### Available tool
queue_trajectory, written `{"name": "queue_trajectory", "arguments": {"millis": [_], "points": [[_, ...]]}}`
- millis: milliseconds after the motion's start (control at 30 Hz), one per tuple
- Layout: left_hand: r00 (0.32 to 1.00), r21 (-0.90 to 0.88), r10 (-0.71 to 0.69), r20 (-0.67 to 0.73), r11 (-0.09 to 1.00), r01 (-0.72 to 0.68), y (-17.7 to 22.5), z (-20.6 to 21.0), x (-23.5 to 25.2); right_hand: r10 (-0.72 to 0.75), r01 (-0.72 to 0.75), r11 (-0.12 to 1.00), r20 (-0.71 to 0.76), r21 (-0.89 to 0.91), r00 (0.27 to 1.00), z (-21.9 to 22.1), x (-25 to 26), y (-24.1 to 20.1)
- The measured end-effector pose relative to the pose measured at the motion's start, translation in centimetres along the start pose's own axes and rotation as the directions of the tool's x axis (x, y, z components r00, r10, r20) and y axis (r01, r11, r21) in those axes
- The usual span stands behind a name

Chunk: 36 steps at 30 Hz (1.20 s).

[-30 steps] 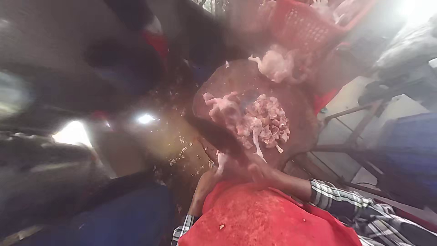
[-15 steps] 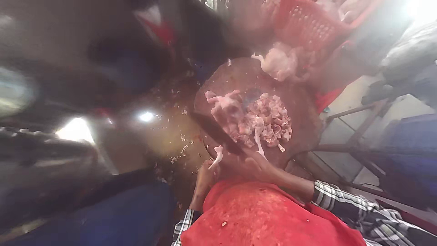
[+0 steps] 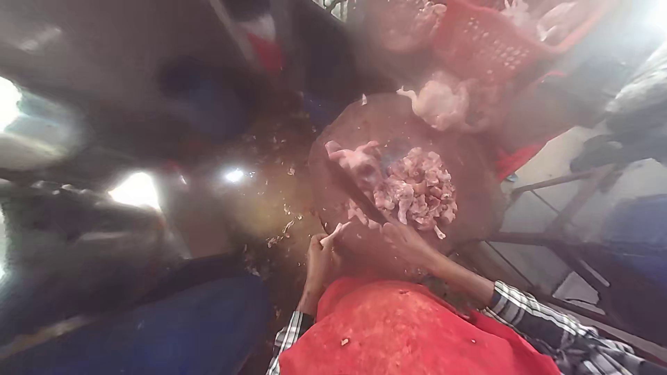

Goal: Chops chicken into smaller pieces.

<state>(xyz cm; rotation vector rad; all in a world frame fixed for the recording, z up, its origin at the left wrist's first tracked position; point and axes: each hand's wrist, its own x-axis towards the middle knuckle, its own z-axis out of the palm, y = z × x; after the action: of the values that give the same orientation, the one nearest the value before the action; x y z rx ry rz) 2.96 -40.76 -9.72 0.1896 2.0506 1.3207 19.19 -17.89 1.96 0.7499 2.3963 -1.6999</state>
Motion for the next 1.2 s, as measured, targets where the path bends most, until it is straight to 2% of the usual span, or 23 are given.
{"name": "queue_trajectory", "arguments": {"millis": [67,100,133,167,200,267,300,400,467,500,533,567,600,633,667,700,767,867,1000,1067,1100,1167,1200], "points": [[0.998,0.014,-0.062,-0.025,0.998,0.062,-0.9,0.7,1.0,-0.257,0.261,0.959,-0.051,0.11,0.965,1.2,-0.5,-1.6],[0.995,0.052,-0.085,-0.043,0.995,0.087,-0.8,1.0,1.1,-0.341,0.346,0.934,-0.066,0.092,0.938,2.1,-0.7,-0.9],[0.993,0.089,-0.102,-0.058,0.99,0.107,-0.5,1.3,1.2,-0.355,0.356,0.934,-0.04,0.013,0.934,2.8,-1.0,0.7],[0.991,0.114,-0.113,-0.067,0.986,0.12,-0.2,1.4,1.2,-0.277,0.279,0.956,0.041,-0.085,0.96,3.3,-1.3,2.7],[0.991,0.123,-0.113,-0.072,0.985,0.121,0.0,1.5,1.1,-0.119,0.142,0.974,0.135,-0.179,0.984,3.7,-1.3,4.8],[0.99,0.107,-0.123,-0.073,0.986,0.131,0.8,0.7,0.8,0.191,-0.117,0.95,0.245,-0.288,0.951,4.2,-0.5,8.2],[0.991,0.071,-0.115,-0.066,0.99,0.12,1.3,-0.5,0.5,0.259,-0.169,0.933,0.267,-0.317,0.928,4.1,-0.5,8.8],[0.998,-0.209,-0.013,-0.06,0.978,0.0,3.5,-4.9,0.3,0.319,-0.171,0.883,0.29,-0.438,0.903,3.0,-1.4,8.7],[0.995,-0.331,0.079,0.063,0.942,-0.053,6.1,-6.7,1.2,0.287,-0.089,0.835,0.292,-0.543,0.912,2.8,-1.7,9.3],[0.979,-0.278,0.104,0.177,0.959,-0.052,7.6,-6.7,1.8,0.258,-0.036,0.809,0.3,-0.586,0.918,2.7,-1.8,9.7],[0.953,-0.129,0.094,0.288,0.99,-0.059,8.9,-6.0,2.7,0.226,0.019,0.784,0.315,-0.621,0.922,2.7,-1.8,9.9],[0.931,0.11,0.046,0.361,0.99,-0.092,9.7,-4.6,3.9,0.189,0.074,0.761,0.33,-0.644,0.925,2.8,-1.9,10.0],[0.918,0.393,-0.016,0.396,0.907,-0.154,9.9,-2.6,5.2,0.15,0.122,0.744,0.341,-0.657,0.928,2.8,-2.0,10.2],[0.918,0.631,-0.079,0.39,0.749,-0.203,9.4,-0.3,6.2,0.111,0.164,0.721,0.346,-0.673,0.932,2.8,-2.1,10.6],[0.92,0.775,-0.112,0.375,0.583,-0.245,8.3,1.9,7.1,0.09,0.183,0.711,0.346,-0.679,0.934,2.8,-2.1,11.1],[0.922,0.841,-0.119,0.37,0.465,-0.277,7.0,3.4,7.8,0.087,0.181,0.714,0.342,-0.676,0.936,2.8,-2.2,11.3],[0.906,0.876,-0.154,0.394,0.36,-0.32,6.5,3.9,8.2,0.077,0.165,0.738,0.324,-0.655,0.943,2.5,-2.3,11.5],[0.869,0.886,-0.26,0.421,0.323,-0.333,7.2,-1.2,9.5,0.055,0.119,0.801,0.27,-0.587,0.961,3.0,-3.2,12.3],[0.878,0.944,-0.35,0.326,0.167,-0.283,10.4,-9.1,16.1,0.116,0.033,0.851,0.248,-0.524,0.962,3.4,-3.1,12.8],[0.913,0.945,-0.279,0.296,0.226,-0.237,14.6,-9.6,20.5,0.107,0.05,0.856,0.272,-0.514,0.956,3.0,-2.8,13.0],[0.934,0.92,-0.174,0.313,0.301,-0.252,17.5,-8.7,22.7,0.096,0.071,0.856,0.292,-0.512,0.952,2.7,-2.5,13.0],[0.935,0.772,0.082,0.346,0.541,-0.333,23.7,-4.8,25.7,0.077,0.097,0.869,0.328,-0.485,0.942,2.0,-2.0,13.2],[0.914,0.666,0.155,0.375,0.641,-0.381,26.0,-2.2,27.1,0.075,0.104,0.873,0.343,-0.476,0.936,1.7,-1.9,13.2]]}}
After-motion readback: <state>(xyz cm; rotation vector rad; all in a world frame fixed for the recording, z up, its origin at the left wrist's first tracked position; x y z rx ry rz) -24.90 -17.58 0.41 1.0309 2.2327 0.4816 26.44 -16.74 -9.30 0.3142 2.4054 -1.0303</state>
